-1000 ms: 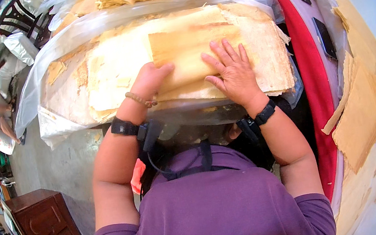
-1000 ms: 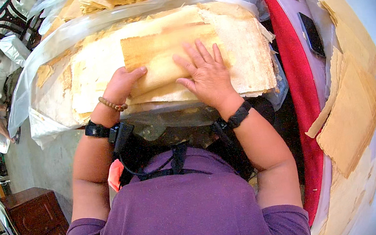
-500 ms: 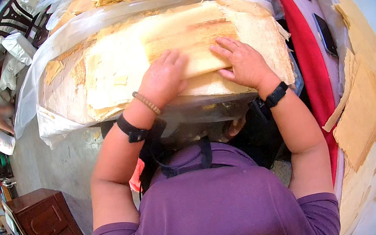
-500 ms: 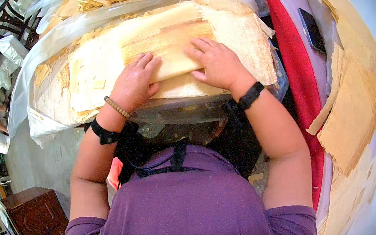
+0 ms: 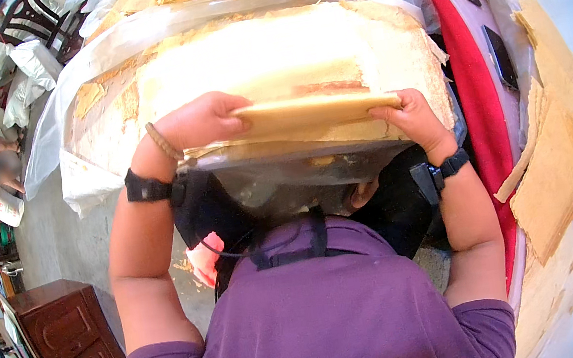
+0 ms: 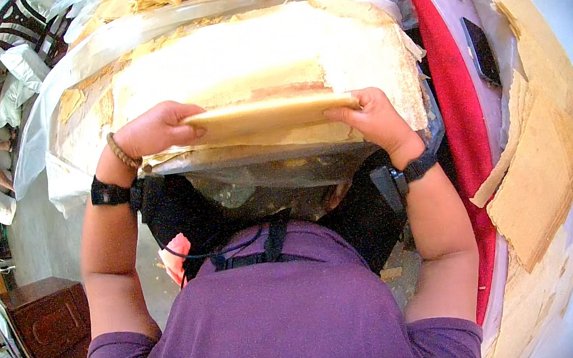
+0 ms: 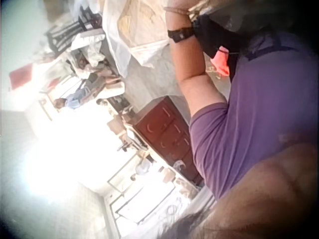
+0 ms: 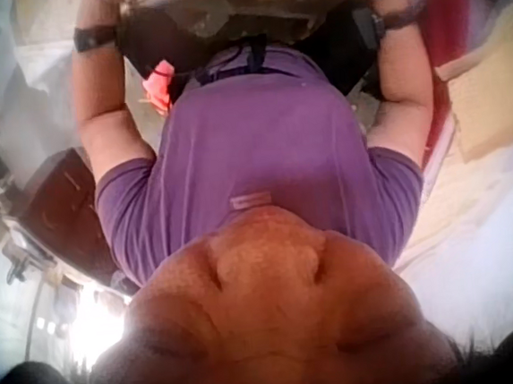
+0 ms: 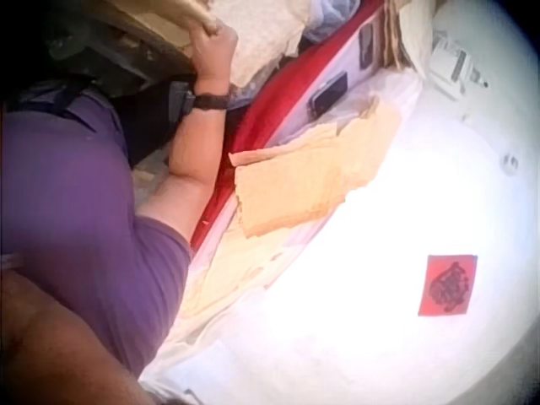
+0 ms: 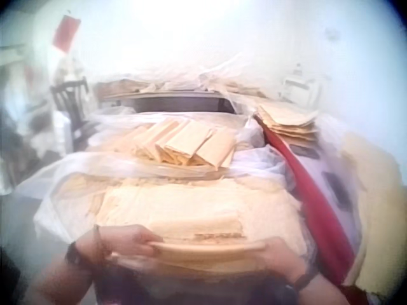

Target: The person handles and sorts large, thin, light-colored sheets of material by picking them up from one pile, placing them on a red surface, and then moving them to a stack inside a plastic-lined container.

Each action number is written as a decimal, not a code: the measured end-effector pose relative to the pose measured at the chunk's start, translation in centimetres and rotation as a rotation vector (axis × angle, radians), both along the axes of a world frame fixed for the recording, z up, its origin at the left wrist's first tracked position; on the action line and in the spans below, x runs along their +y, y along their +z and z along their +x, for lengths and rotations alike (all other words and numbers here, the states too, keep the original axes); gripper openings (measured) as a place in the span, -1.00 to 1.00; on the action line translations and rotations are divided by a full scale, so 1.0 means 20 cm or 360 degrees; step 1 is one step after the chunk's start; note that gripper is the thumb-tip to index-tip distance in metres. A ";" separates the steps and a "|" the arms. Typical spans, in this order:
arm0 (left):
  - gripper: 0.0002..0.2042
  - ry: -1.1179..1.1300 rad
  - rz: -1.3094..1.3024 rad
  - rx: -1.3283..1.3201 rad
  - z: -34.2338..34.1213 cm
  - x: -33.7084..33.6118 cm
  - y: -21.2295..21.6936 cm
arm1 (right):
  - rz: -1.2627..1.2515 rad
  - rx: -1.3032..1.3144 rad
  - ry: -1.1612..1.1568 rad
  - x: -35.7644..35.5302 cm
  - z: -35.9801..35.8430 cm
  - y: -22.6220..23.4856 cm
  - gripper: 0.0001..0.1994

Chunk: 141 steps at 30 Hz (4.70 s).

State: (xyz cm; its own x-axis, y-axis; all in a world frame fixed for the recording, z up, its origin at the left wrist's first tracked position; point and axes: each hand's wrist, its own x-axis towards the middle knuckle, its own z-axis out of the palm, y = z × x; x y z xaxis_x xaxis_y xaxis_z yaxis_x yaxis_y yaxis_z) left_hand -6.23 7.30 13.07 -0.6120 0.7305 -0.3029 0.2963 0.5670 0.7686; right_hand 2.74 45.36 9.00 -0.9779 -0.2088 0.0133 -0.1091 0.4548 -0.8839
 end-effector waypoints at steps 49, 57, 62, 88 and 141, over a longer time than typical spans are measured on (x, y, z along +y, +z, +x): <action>-0.64 -0.0160 -0.0474 0.1686 -0.08 0.29 -0.15 | 0.0345 0.0587 -0.0330 -0.21 -0.23 -0.08 -0.45; -0.61 0.0907 -0.0797 0.2596 -1.03 0.38 0.31 | 0.1223 0.0458 -0.0637 -0.11 -0.14 -0.22 -0.52; -0.59 0.0691 -0.1098 0.1682 -1.50 0.44 0.08 | 0.1194 0.0546 -0.0620 -0.11 -0.15 -0.20 -0.52; -0.65 -0.0401 0.0457 0.1176 0.11 0.91 -0.30 | -0.1614 -0.0105 -0.1290 0.14 0.67 -0.12 -0.62; -0.70 0.1166 0.1185 -0.0039 0.12 0.31 -0.15 | -0.0959 -0.0338 -0.0751 -0.43 0.27 0.08 -0.69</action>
